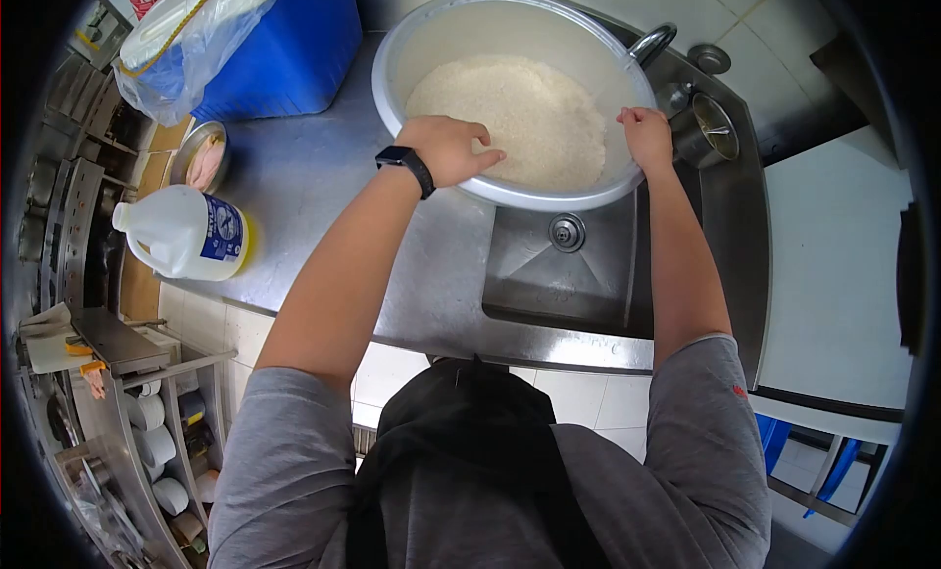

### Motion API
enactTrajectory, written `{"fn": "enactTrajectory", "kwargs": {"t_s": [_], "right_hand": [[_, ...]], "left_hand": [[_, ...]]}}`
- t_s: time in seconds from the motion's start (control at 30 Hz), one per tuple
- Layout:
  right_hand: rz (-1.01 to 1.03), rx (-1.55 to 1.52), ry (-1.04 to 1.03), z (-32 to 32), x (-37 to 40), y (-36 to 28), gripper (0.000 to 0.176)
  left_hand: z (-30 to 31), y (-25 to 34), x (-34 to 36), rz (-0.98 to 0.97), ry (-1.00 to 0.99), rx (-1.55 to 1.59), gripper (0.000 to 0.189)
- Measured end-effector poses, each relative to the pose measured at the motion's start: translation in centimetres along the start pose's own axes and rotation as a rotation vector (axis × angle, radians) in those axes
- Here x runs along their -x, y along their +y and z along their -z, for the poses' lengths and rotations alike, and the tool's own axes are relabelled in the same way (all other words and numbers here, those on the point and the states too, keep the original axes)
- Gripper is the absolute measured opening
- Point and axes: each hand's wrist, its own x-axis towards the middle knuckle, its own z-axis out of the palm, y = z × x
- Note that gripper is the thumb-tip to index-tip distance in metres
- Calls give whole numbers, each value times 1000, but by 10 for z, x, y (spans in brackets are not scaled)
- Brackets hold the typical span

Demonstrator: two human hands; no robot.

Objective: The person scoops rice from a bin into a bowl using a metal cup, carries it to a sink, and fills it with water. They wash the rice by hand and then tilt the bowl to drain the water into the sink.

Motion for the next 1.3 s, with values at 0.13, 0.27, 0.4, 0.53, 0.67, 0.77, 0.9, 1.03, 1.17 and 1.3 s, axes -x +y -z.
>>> {"fn": "enactTrajectory", "kwargs": {"t_s": [0.13, 0.27, 0.4, 0.53, 0.67, 0.77, 0.9, 1.03, 1.17, 1.3], "right_hand": [[-40, -16, 12, 3, 0, -3, 29], [-126, -18, -27, 2, -1, -4, 29], [-129, -66, -28, 2, -1, -5, 30], [-160, -57, -22, 6, 3, -10, 30], [-118, -29, -42, 2, -1, -4, 30], [-92, -6, 22, 0, 0, -2, 30], [-116, -52, 7, 4, -2, -5, 30], [-135, 4, 21, 3, 3, -9, 29], [-98, -9, 77, 0, 1, -5, 29], [-66, 4, 114, 0, 1, -3, 28]], "left_hand": [[-7, 0, -8, 35, 106, 43, 57], [-5, 9, -9, 142, 198, 108, 66], [-4, 15, -6, 215, 208, 96, 60], [-11, 15, -9, 239, 292, 85, 50], [-11, 16, -7, 280, 276, 90, 45], [-12, 14, -8, 280, 287, 109, 41], [-12, 8, -10, 196, 353, 83, 37], [-10, 10, -7, 198, 313, 103, 34], [-4, 11, -4, 182, 297, 115, 32], [-5, 8, -5, 161, 323, 137, 32]]}}
